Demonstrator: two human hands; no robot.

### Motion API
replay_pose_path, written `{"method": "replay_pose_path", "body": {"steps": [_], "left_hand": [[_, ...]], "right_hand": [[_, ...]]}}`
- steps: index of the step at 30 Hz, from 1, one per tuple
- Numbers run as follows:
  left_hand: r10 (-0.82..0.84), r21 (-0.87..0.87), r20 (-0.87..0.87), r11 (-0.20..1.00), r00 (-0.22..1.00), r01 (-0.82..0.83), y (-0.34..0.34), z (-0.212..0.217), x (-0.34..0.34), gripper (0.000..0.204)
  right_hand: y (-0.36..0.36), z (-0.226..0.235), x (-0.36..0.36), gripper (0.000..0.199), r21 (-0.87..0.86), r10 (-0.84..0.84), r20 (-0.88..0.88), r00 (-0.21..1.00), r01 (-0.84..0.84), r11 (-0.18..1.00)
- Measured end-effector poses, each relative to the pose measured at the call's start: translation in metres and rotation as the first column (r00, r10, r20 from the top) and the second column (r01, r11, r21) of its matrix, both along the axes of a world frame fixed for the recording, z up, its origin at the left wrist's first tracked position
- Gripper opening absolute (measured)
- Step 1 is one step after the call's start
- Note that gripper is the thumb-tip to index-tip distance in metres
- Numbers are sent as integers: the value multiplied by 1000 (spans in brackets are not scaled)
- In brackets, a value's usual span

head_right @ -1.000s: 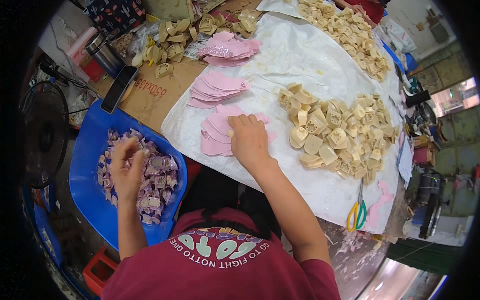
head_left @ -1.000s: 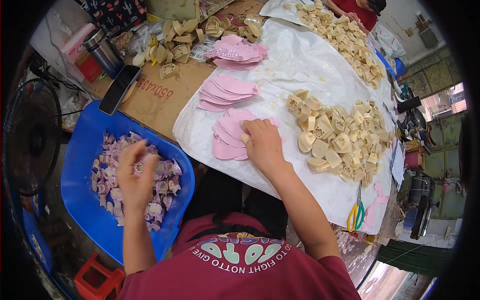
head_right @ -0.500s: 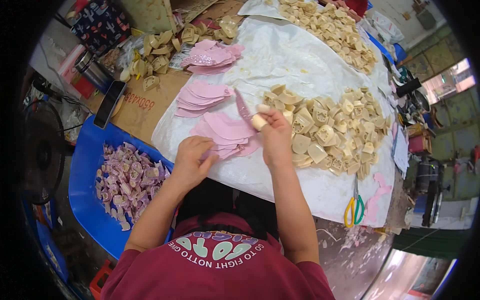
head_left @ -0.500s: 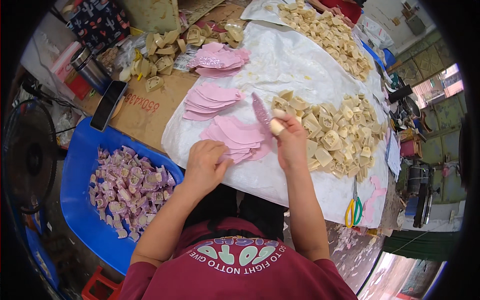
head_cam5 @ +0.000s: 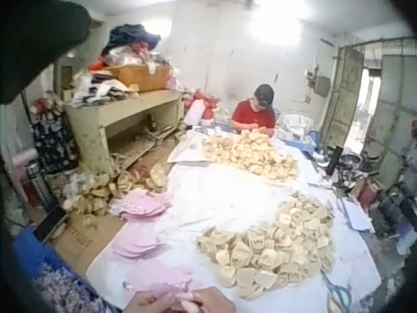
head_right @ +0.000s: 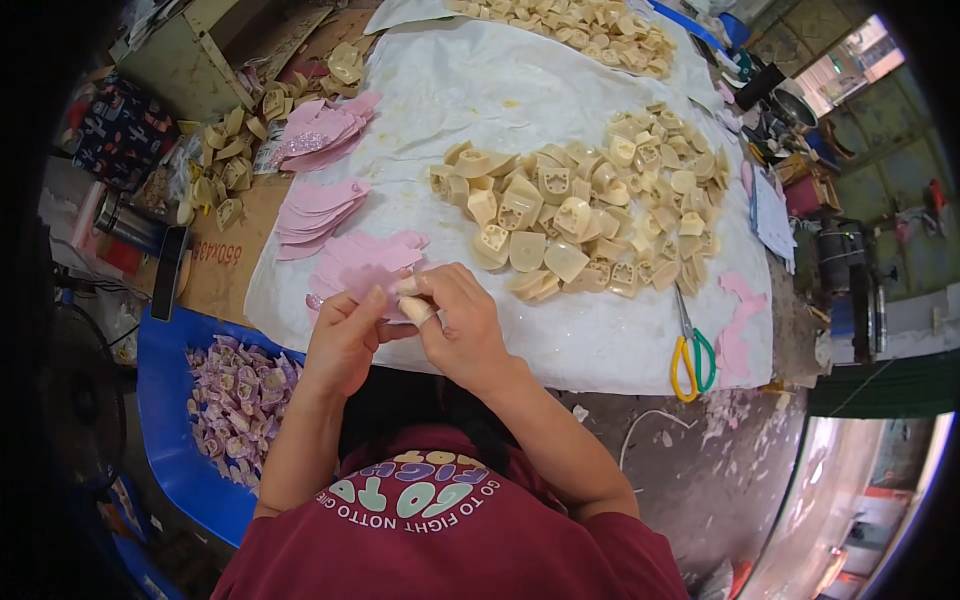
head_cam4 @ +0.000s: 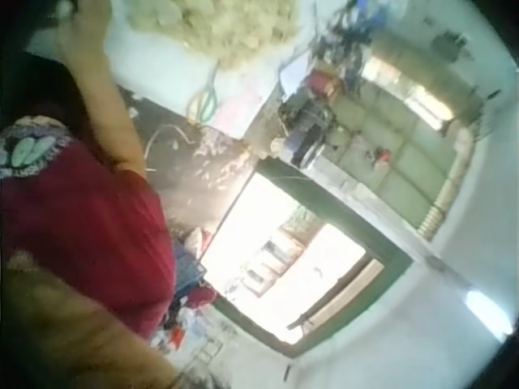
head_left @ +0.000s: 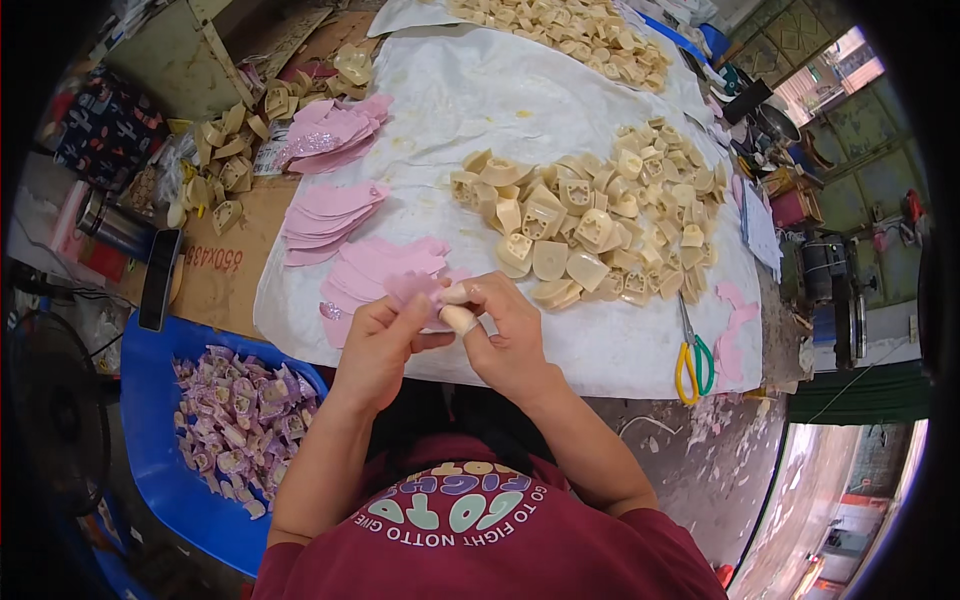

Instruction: The person wraps small, white, cylindrical items with pink, glittery paper. They pick up a white item and a pink wrapper, fold the paper around the item, and place the finished wrapped unit into a blue bin. The process is repeated continuously throughout the clip.

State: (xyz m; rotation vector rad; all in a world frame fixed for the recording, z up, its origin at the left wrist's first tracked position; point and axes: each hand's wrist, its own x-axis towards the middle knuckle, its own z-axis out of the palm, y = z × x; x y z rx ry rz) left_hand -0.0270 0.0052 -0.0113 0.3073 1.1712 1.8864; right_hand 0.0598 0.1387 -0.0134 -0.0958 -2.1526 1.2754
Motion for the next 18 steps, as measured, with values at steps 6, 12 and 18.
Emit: {"method": "replay_pose_path", "body": {"steps": [6, 12, 18], "left_hand": [[-42, -20, 5, 999, 999, 42, -8, -10, 2, 36], [191, 63, 50, 979, 980, -194, -67, -4, -28, 42], [42, 352, 127, 932, 991, -85, -74, -8, -32, 45]], "right_hand": [[18, -1, 14, 15, -292, -23, 80, 997, 45, 955], [31, 1, -9, 17, -366, -236, -114, 965, 180, 913], [-11, -40, -50, 22, 370, 23, 55, 998, -41, 928]]}}
